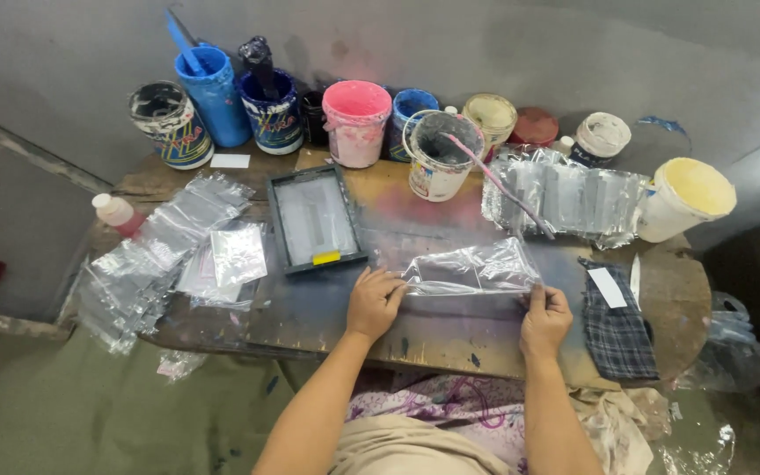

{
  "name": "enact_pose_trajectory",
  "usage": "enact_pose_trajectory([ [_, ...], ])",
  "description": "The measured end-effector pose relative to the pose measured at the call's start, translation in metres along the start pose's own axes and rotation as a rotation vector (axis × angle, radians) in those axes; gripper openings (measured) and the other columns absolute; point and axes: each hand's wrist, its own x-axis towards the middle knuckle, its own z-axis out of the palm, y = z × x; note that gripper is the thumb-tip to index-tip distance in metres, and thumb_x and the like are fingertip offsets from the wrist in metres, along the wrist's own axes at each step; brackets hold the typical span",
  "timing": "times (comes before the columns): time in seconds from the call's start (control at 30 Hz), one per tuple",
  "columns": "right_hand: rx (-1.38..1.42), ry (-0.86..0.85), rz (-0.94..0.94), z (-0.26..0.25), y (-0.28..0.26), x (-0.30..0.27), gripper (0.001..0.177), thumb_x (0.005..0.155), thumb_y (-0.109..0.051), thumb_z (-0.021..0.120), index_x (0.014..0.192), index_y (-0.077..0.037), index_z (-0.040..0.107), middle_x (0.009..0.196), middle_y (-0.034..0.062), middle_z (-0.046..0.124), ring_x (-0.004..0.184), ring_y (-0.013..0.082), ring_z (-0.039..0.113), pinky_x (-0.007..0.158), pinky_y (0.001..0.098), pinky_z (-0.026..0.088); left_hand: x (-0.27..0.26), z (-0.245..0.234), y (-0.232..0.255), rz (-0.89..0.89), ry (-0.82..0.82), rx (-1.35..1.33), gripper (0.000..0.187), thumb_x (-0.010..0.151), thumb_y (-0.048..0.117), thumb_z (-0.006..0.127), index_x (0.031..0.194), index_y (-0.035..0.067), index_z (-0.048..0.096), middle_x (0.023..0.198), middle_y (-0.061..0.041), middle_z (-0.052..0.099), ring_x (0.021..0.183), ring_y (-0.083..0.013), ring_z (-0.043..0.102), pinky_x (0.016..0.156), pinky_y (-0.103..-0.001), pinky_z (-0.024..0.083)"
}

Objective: The person places a plastic bag on a table and positions a screen printing frame over it. They use a yellow squeegee to spread ink across the screen, pressing it onto the bag. The person then lifts the frame to reveal the printed design and repeats the process on another bag.

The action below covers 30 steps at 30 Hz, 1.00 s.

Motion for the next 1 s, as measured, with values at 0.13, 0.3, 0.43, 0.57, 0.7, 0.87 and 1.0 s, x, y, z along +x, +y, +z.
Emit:
enact_pose_trajectory([
  [0.13,-0.016,0.014,-0.003,0.000,0.004,0.001,0.024,0.110,-0.010,0.064,0.086,-0.006,0.065,0.072,0.0078,0.067,0.065,0.0120,0.064,0.064,0.0268,0.053,-0.002,-0.002,-0.006,0.018,0.057,-0.038,0.011,0.090,0.035,0.073,0.090,0.026,0.080,0.099,0.005,0.079,0.108,-0.0190,0.071,0.113,-0.042,0.040],
  [0.3,0.026,0.010,0.045,0.001,0.006,0.001,0.018,0.109,-0.008,0.058,0.094,-0.006,0.067,0.078,0.0080,0.069,0.071,0.0122,0.067,0.069,0.0281,0.056,-0.005,-0.006,-0.003,0.012,0.088,-0.122,0.008,0.089,0.027,0.074,0.089,0.023,0.080,0.098,0.003,0.079,0.107,-0.0209,0.071,0.111,-0.042,0.040],
  [0.43,0.037,0.011,0.006,-0.002,-0.001,0.001,0.004,0.104,-0.002,0.065,0.101,0.000,0.066,0.082,0.0121,0.069,0.076,0.0127,0.065,0.072,0.0308,0.056,-0.007,-0.007,0.004,0.067,0.080,-0.012,0.008,0.086,0.028,0.075,0.090,0.024,0.080,0.102,0.003,0.078,0.112,-0.0220,0.069,0.112,-0.046,0.039],
  [0.57,-0.068,-0.019,-0.042,-0.007,0.011,0.003,0.009,0.097,-0.006,0.077,0.094,-0.002,0.069,0.076,0.0111,0.068,0.072,0.0128,0.061,0.065,0.0324,0.051,-0.009,-0.011,0.033,0.229,0.168,0.261,0.028,0.078,0.037,0.074,0.102,0.024,0.075,0.119,-0.001,0.073,0.132,-0.0342,0.053,0.113,-0.065,0.021],
  [0.7,-0.222,-0.083,-0.114,-0.008,0.022,0.004,0.028,0.100,-0.016,0.078,0.077,-0.005,0.067,0.064,0.0132,0.060,0.062,0.0174,0.056,0.057,0.0357,0.044,-0.014,0.026,0.053,0.324,0.136,0.251,0.029,0.086,0.044,0.067,0.108,0.025,0.074,0.126,-0.002,0.069,0.139,-0.0344,0.046,0.111,-0.068,0.015],
  [0.87,-0.192,-0.144,-0.083,-0.005,0.026,0.002,0.033,0.098,-0.022,0.077,0.070,-0.010,0.065,0.061,0.0057,0.058,0.063,0.0123,0.051,0.059,0.0322,0.043,-0.007,0.073,0.060,0.255,-0.005,0.263,0.025,0.083,0.040,0.073,0.103,0.024,0.075,0.109,0.001,0.074,0.131,-0.0318,0.051,0.109,-0.071,0.016],
  [1.0,-0.210,-0.183,-0.097,-0.006,0.015,-0.001,0.037,0.101,-0.021,0.072,0.068,-0.009,0.062,0.058,0.0043,0.052,0.062,0.0129,0.046,0.059,0.0323,0.042,0.000,0.080,0.050,-0.059,-0.089,0.142,0.011,0.092,0.042,0.069,0.093,0.034,0.077,0.098,0.011,0.076,0.121,-0.0171,0.060,0.113,-0.067,0.009],
])
